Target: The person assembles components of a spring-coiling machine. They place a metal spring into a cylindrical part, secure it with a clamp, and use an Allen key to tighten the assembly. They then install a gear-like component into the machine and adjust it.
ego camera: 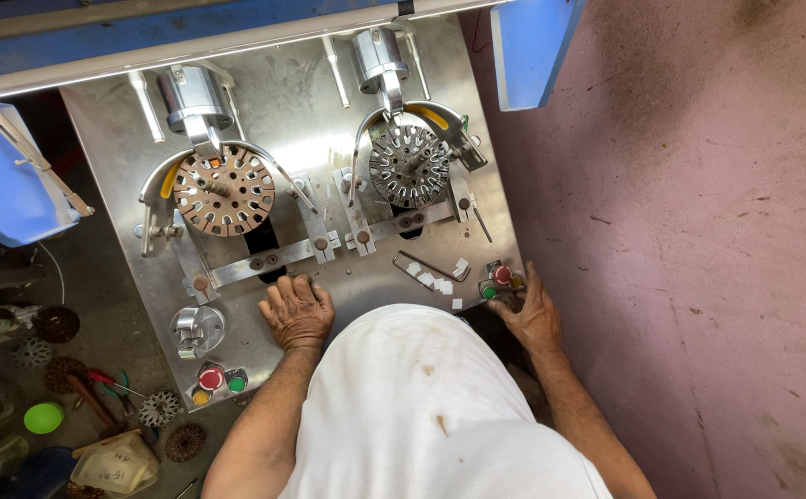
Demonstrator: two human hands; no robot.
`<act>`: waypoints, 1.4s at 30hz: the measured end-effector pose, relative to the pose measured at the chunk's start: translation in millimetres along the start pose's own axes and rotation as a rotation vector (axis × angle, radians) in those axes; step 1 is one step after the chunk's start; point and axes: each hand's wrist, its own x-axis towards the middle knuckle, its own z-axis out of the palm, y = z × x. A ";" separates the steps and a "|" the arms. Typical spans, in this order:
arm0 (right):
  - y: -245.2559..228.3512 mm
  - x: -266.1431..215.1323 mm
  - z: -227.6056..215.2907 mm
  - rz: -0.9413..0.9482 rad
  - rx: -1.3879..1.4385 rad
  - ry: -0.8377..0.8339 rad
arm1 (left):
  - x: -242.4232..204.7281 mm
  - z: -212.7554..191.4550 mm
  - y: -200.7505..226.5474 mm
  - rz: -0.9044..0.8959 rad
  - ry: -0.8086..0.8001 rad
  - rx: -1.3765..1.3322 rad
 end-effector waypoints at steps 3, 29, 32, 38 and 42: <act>-1.7 0.3 -1.6 -0.003 -0.016 -0.010 | 0.0 -1.2 0.4 -0.002 0.003 -0.007; -3.9 8.6 -2.4 -0.008 -0.074 -0.045 | 1.0 0.8 -0.3 -0.010 -0.009 -0.018; -4.5 9.6 -4.3 0.016 -0.050 -0.065 | -0.1 0.8 0.0 -0.013 0.018 -0.021; -7.3 18.9 -10.9 0.015 -0.104 -0.100 | 0.7 2.0 0.1 -0.011 0.051 -0.018; -11.2 26.4 -17.3 -0.021 -0.135 -0.111 | 1.7 4.5 0.3 -0.017 0.033 -0.022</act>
